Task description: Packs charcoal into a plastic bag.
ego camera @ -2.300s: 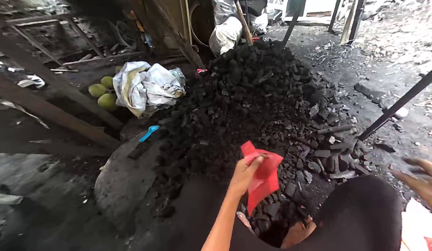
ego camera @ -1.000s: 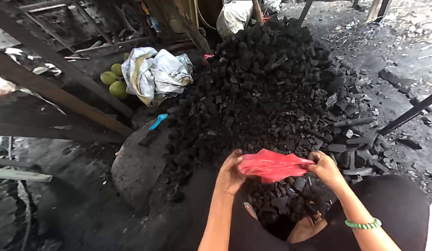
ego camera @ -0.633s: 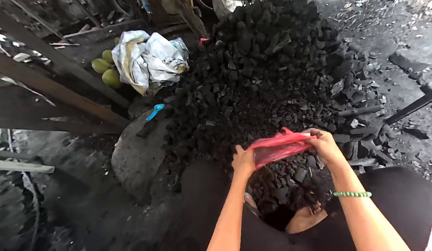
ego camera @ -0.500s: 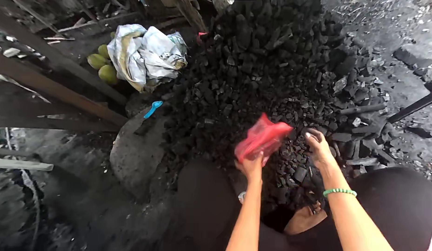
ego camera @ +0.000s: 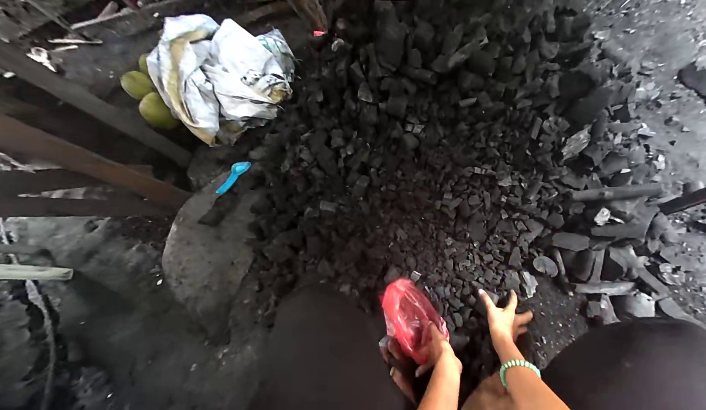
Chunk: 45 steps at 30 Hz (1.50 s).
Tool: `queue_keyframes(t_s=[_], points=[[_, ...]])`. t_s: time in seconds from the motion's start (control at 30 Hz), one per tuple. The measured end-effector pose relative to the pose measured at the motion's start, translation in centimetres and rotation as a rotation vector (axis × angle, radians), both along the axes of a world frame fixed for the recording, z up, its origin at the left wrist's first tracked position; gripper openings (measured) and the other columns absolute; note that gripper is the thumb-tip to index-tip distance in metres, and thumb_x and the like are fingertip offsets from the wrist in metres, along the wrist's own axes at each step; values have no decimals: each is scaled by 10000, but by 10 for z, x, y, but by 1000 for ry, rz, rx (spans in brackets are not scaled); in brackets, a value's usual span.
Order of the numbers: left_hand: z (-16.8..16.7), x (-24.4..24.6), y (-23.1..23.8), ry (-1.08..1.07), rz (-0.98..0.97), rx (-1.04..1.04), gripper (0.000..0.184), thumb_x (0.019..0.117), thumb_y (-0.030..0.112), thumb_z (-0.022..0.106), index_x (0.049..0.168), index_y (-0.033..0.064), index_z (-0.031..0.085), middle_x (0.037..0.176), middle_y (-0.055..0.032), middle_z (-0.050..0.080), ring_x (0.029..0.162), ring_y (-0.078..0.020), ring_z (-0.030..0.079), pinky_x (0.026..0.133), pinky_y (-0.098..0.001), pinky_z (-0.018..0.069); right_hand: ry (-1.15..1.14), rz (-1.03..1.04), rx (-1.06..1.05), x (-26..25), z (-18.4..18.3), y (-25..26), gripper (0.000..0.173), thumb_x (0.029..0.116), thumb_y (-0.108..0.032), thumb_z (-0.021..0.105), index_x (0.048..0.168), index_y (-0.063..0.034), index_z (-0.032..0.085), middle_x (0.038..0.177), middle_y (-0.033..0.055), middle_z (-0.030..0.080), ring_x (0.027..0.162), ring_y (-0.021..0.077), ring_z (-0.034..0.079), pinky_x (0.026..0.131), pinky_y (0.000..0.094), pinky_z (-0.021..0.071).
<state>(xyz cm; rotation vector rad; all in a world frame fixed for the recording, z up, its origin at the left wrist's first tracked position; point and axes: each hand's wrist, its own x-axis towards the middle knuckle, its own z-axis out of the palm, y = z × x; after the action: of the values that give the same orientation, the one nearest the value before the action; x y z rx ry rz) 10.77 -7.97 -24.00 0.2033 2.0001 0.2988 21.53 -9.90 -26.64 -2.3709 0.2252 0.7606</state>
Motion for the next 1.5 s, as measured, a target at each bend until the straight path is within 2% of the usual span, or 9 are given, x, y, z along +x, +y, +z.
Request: queue_keyframes(t_s=[0.23,0.5,0.67,0.77,0.97,1.1,1.2,1.3,1.5], points=[[16,25,27,-131,-15,130,747,1059,412,542,1592,4,215,1603,-342,214,1447,-507,275,1114,-660,313,31,337,101,-13,11,17,770,959,-513,664,1586,-154,396,1608,313,299,1387,570,389,1080,677,376],[31,42,54,-129,-238,264,569,1078,382,506,1552,93,382,1589,-335,250,1411,-507,323,1063,-656,352,346,322,628,7,7,40,619,1031,-443,518,1563,-143,417,1600,166,403,1468,292,400,1179,527,352],[45,59,70,-145,-661,448,493,1015,314,613,1422,43,557,1611,-296,237,1433,-492,313,1117,-696,268,711,-216,932,0,6,40,649,1075,-559,216,1381,-84,534,1155,126,685,1001,211,676,822,427,577],[69,63,87,-349,-771,422,589,1057,384,530,1554,94,404,1690,-220,119,1532,-429,185,1198,-666,171,845,-503,1146,-11,-4,35,697,1016,-685,193,1179,-143,600,916,58,708,784,157,696,651,364,594],[89,21,151,-403,-633,508,575,1049,334,580,1531,89,383,1445,-234,520,1266,-386,540,980,-597,466,767,-734,1018,-35,5,30,679,1039,-671,133,1197,-131,513,946,72,617,845,197,640,684,416,564],[78,7,206,-174,-564,676,719,905,69,754,1496,4,351,1415,-339,432,1097,-449,631,808,-565,598,779,-780,1070,-34,21,41,664,1034,-679,152,1161,-144,525,931,74,636,844,204,655,684,439,575],[104,8,224,142,-826,752,720,864,25,764,1483,-29,400,1552,-337,289,1269,-484,519,983,-557,511,811,-718,1158,-28,45,56,689,1030,-686,153,1076,-133,562,867,70,662,796,209,679,665,450,591],[123,14,227,376,-1157,750,589,910,-5,668,1469,50,490,1641,-290,177,1097,-476,647,874,-551,576,822,-667,1252,-24,67,69,691,1034,-671,158,979,-142,599,793,67,686,741,211,702,629,452,604],[136,15,219,124,-1794,533,659,895,-34,688,1504,95,471,1678,-227,161,1257,-456,574,995,-582,508,808,-586,1246,-15,100,83,667,1016,-712,205,933,-183,604,765,18,670,710,153,689,592,375,593]])
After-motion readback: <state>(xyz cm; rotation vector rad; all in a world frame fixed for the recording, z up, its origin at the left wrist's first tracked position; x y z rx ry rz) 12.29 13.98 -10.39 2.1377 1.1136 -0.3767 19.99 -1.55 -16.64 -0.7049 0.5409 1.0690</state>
